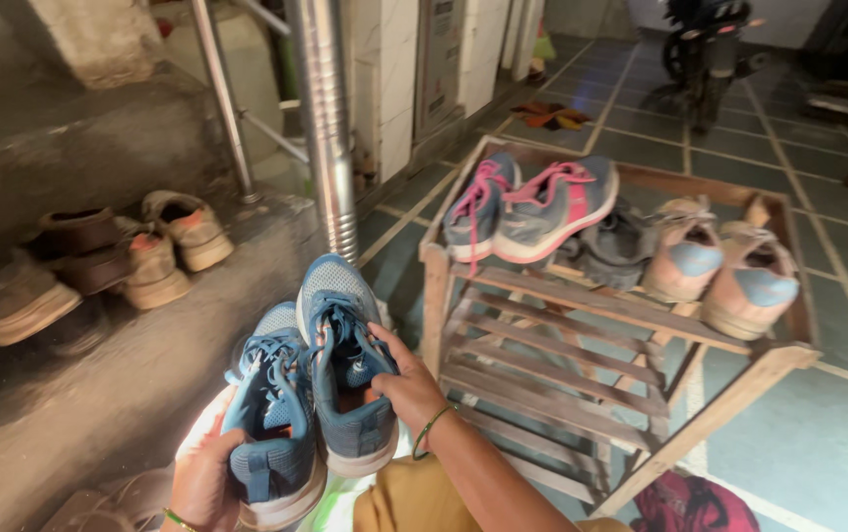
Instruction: The person picks up various pairs of shoes from a staircase, taps them together to remove dust, and places them onto a wooden shoe rack. The person handles sneakers, sandals, and slippers one by one, arranging them on the rack shelves.
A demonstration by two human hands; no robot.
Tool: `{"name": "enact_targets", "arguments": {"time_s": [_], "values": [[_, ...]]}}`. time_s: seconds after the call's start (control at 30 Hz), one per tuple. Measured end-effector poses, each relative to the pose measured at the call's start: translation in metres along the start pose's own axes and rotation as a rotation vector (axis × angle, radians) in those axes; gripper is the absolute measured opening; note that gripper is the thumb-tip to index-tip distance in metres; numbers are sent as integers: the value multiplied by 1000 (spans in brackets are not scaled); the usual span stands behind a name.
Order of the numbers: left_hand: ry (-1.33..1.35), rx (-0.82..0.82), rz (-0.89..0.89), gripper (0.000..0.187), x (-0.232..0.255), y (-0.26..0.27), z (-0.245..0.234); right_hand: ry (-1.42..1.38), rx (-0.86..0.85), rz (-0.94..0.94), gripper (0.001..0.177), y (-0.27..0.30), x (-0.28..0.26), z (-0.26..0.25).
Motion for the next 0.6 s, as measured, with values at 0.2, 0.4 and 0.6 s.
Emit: {"name": "enact_targets", "arguments": {"time_s": [0.2,0.4,0.6], "values": [[-19,-23,-62,64,-10,6,58,-83,50,-7,80,19,-13,-52],[48,-97,-161,61,-50,21,95,-66,94,18,81,49,-4,-105],[-37,-120,-256,61,-95,33,137,-160,245,238,86,96,3,-158]]}}
Point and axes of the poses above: each hand's wrist, its own y-axis away from the middle knuckle, its own z-axis out of the palm, x = y × z, the point moved 7 cm from there along -y, towards the middle knuckle, and after that the axes turned 3 degrees about y, right-handed, at the moved point
